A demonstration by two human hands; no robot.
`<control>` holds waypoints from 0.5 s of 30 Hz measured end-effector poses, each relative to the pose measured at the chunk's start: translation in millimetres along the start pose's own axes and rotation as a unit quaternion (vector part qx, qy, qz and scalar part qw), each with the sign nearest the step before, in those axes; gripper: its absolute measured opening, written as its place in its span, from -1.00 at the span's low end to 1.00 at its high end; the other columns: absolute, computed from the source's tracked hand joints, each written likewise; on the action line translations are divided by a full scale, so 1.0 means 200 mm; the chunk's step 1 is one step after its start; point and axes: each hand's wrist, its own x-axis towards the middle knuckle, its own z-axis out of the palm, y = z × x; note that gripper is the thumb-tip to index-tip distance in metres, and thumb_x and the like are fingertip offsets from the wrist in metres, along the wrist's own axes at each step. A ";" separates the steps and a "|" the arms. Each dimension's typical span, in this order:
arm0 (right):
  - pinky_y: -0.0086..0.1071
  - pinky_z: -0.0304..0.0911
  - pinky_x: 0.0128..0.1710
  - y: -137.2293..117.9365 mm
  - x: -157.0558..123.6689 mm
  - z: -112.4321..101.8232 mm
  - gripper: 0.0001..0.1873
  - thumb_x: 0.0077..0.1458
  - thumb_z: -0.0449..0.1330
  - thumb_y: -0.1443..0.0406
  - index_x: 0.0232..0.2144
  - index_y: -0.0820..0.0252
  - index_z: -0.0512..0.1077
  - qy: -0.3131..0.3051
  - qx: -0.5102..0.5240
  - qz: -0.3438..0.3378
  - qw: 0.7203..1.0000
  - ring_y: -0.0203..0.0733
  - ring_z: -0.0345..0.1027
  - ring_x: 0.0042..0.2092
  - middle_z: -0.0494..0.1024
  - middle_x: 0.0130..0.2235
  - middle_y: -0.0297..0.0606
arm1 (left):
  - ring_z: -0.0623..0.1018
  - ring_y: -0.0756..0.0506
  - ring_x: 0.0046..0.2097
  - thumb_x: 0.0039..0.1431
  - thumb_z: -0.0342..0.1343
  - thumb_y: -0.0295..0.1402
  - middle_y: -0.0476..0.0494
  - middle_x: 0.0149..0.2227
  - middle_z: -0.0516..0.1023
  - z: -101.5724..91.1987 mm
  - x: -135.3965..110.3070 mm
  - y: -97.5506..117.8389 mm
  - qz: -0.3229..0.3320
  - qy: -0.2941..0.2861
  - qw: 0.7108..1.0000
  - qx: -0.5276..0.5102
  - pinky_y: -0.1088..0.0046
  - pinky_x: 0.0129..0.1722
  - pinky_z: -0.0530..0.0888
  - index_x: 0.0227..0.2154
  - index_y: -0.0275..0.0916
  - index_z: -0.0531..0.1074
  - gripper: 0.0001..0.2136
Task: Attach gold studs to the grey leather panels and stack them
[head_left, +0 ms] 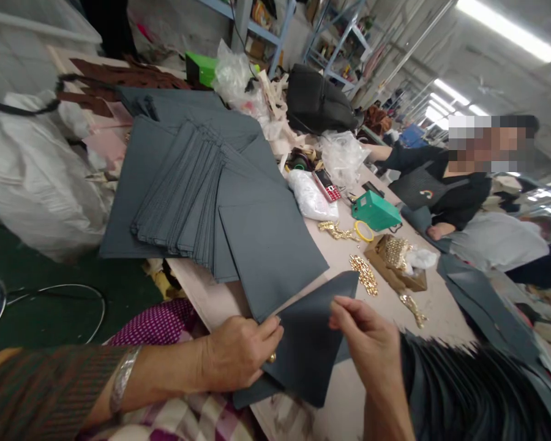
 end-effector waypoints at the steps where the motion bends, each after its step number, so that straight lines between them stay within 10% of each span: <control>1: -0.42 0.33 -0.44 0.00 -0.04 0.07 -0.65 -0.03 0.32 0.08 -0.29 0.23 0.57 -0.059 -0.003 0.014 0.998 -0.23 0.41 -0.47 0.57 -0.48 -0.29 | 0.61 -0.19 -0.22 0.16 0.09 -0.36 -0.37 0.13 0.43 0.00 0.00 0.00 0.004 0.002 1.000 0.001 0.28 -0.30 0.58 0.12 -0.38 0.27 -0.54; 7: -0.41 0.23 -0.42 0.04 -0.09 0.28 -0.75 0.09 0.16 0.19 -0.38 0.19 0.59 -0.228 -0.123 0.017 0.966 -0.21 0.40 -0.42 0.58 -0.45 -0.30 | 0.57 -0.18 -0.31 0.20 0.05 -0.32 -0.22 -0.11 0.52 0.01 0.00 -0.02 0.014 0.023 1.000 0.005 0.27 -0.41 0.55 0.01 -0.36 0.33 -0.65; 15: -0.44 0.20 -0.40 -0.02 -0.06 0.30 -0.79 0.10 0.12 0.30 -0.46 0.16 0.56 -0.271 -0.188 0.010 0.944 -0.22 0.41 -0.42 0.58 -0.47 -0.34 | 0.57 -0.16 -0.32 0.20 0.06 -0.31 -0.21 -0.15 0.53 0.03 0.00 -0.02 0.020 0.036 0.999 0.000 0.31 -0.42 0.52 0.01 -0.36 0.33 -0.65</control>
